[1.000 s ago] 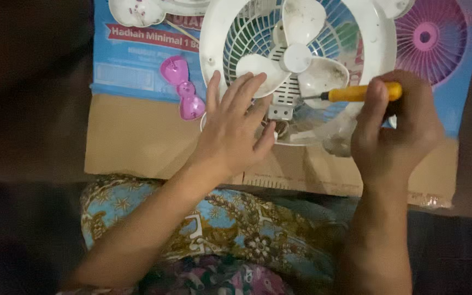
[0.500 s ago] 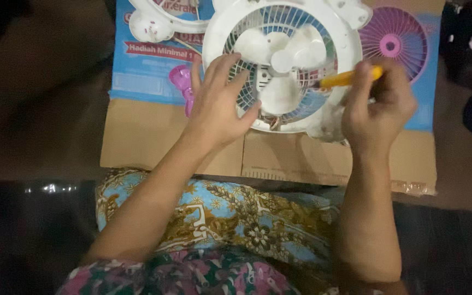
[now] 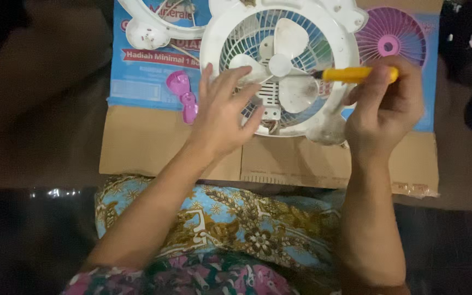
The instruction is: The person uses a yellow screwdriver to remove screws from the front grille of a small white electric fan. They detach the front grille, exposing the fan blades, and continue to unscrew components from the rear housing.
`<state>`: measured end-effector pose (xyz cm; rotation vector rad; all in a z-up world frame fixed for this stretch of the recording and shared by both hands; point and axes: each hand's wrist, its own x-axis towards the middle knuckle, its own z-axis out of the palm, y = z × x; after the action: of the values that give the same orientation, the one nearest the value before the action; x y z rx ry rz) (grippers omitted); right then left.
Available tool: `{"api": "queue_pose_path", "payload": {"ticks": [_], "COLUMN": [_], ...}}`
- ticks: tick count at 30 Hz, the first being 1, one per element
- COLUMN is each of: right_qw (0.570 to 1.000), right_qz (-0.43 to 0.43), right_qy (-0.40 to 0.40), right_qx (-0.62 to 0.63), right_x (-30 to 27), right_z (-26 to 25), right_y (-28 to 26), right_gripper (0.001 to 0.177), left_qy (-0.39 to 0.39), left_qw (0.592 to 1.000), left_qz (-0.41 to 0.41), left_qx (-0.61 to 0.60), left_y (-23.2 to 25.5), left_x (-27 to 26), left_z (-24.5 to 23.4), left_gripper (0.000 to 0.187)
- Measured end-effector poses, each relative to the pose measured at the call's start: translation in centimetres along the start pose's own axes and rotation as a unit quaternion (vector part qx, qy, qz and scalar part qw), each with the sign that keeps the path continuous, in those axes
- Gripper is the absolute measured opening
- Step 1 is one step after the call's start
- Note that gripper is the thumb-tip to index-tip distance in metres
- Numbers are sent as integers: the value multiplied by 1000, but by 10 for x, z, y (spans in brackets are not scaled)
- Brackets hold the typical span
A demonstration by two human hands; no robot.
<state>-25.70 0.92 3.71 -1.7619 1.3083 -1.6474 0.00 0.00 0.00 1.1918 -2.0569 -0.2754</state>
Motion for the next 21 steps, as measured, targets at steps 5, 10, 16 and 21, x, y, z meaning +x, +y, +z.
{"api": "queue_pose_path", "payload": {"ticks": [5, 10, 16, 21], "right_qw": [994, 982, 988, 1000], "right_qz": [-21, -31, -16, 14], "right_qy": [-71, -99, -101, -15], "right_qx": [-86, -159, -115, -14], "right_x": [-5, -5, -10, -9], "right_z": [23, 44, 46, 31], "right_y": [-14, -18, -11, 9], "right_gripper": [11, 12, 12, 18], "left_qy": [23, 42, 72, 103], "left_qw": [998, 997, 990, 983], "left_qz": [-48, -57, -122, -131], "left_qx": [17, 41, -3, -79], "left_y": [-10, -17, -22, -28], "left_x": [1, 2, -1, -2], "left_z": [-6, -3, -2, 1], "left_gripper": [34, 38, 77, 76]}}
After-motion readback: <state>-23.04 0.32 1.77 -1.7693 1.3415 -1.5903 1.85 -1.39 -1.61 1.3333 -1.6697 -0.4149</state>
